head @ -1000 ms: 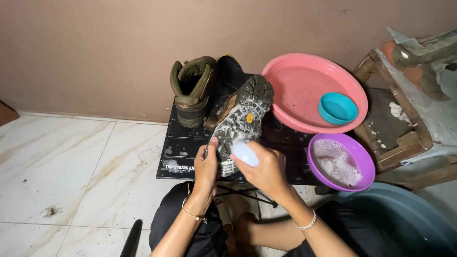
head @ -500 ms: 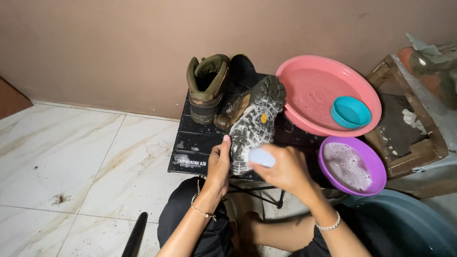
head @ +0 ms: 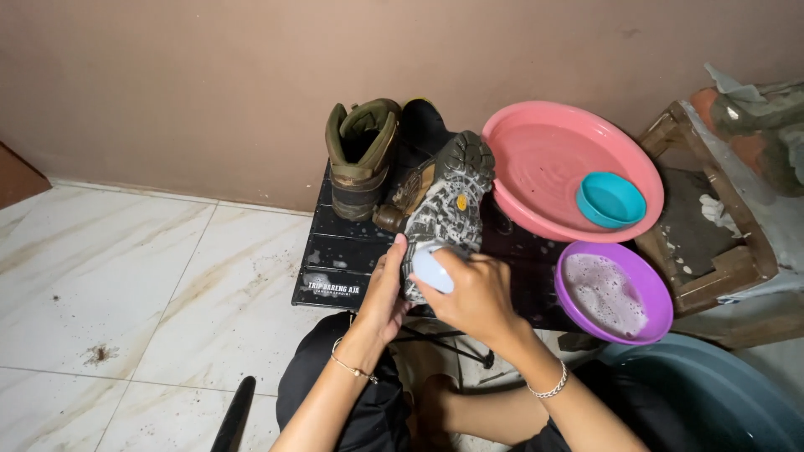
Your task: The person scrubs the sole of a hiking boot with a brush and soapy water. They pour water from a small cup onto the boot and continue scrubbing the sole and sides with the brush.
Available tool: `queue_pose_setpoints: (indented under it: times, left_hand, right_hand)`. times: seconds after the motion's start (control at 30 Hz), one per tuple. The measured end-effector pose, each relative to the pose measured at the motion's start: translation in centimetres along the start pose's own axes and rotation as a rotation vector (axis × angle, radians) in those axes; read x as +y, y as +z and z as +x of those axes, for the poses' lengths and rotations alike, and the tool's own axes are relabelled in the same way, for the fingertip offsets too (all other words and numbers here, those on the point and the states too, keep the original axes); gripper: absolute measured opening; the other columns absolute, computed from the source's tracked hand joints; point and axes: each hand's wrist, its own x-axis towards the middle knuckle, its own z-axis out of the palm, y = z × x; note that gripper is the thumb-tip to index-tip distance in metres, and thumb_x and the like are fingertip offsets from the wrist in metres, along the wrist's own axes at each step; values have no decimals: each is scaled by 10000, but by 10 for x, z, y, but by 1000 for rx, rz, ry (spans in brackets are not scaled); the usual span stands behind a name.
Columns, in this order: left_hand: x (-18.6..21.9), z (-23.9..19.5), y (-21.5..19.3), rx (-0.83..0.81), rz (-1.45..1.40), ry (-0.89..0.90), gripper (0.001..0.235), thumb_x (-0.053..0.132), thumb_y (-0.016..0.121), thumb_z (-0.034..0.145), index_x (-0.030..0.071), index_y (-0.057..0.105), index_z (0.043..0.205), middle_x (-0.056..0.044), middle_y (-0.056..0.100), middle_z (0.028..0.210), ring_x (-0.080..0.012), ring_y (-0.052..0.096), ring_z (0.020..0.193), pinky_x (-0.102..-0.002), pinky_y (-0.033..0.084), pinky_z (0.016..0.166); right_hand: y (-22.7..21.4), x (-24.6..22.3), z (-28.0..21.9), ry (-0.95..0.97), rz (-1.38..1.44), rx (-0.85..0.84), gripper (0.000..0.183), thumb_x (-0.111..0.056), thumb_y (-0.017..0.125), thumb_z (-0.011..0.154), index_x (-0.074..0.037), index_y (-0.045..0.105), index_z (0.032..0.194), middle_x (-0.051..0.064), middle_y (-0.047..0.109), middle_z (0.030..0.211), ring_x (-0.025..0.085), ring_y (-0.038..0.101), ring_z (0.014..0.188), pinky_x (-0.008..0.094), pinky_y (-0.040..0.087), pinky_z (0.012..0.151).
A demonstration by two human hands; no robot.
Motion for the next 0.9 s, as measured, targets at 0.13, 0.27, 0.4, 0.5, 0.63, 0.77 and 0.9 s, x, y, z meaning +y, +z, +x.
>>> queue_pose_setpoints:
  times: [0.13, 0.27, 0.4, 0.5, 0.63, 0.77, 0.9]
  left_hand:
    - [-1, 9, -14, -12, 3, -29, 702, 610, 693, 861, 83, 487, 1277, -219, 513, 1302, -387, 572, 1198, -524, 559, 879]
    - [7, -5, -4, -24, -47, -53, 666, 582, 728, 845, 101, 497, 1244, -190, 554, 1253, -334, 629, 1109, -503, 587, 848]
    - [6, 3, -16, -32, -18, -49, 744, 588, 733, 823, 65, 491, 1293, -247, 537, 1280, -373, 620, 1133, -529, 578, 833]
    - [11, -4, -10, -47, -26, -57, 698, 578, 743, 826, 89, 499, 1261, -227, 544, 1236, -365, 632, 1100, -509, 593, 809]
    - [4, -4, -11, -36, -13, -48, 702, 610, 719, 839, 97, 482, 1256, -208, 536, 1223, -329, 633, 1083, -484, 609, 822]
    - [-3, 24, -20, -47, -22, -46, 659, 560, 715, 866, 97, 489, 1275, -205, 541, 1239, -328, 616, 1089, -502, 592, 806]
    - [-3, 16, -24, -18, -2, -27, 653, 547, 711, 858, 94, 484, 1270, -233, 536, 1235, -352, 612, 1090, -508, 591, 826]
  right_hand:
    - [-9, 4, -5, -26, 218, -226, 245, -409, 797, 678, -211, 696, 782, 126, 665, 532, 350, 724, 622, 425, 556, 573]
    - [-15, 9, 21, 55, 46, -236, 283, -442, 778, 692, -213, 702, 840, 133, 669, 542, 370, 726, 652, 488, 536, 603]
    - [13, -9, -1, -107, 110, -186, 273, -446, 789, 664, -251, 679, 821, 90, 641, 487, 324, 730, 603, 426, 540, 565]
    - [10, -2, -13, -180, 118, -292, 235, -430, 765, 681, -253, 690, 816, 100, 661, 491, 326, 731, 589, 425, 546, 571]
    - [-8, 10, 19, -92, 57, -131, 223, -352, 775, 749, -191, 711, 889, 82, 674, 531, 300, 724, 580, 380, 543, 591]
    - [18, 0, -3, -202, 80, -159, 294, -436, 783, 692, -232, 673, 873, 98, 645, 495, 322, 719, 583, 412, 537, 577]
    - [24, 17, 2, -175, 195, -221, 234, -373, 781, 708, -211, 693, 852, 127, 653, 492, 348, 713, 553, 431, 529, 549]
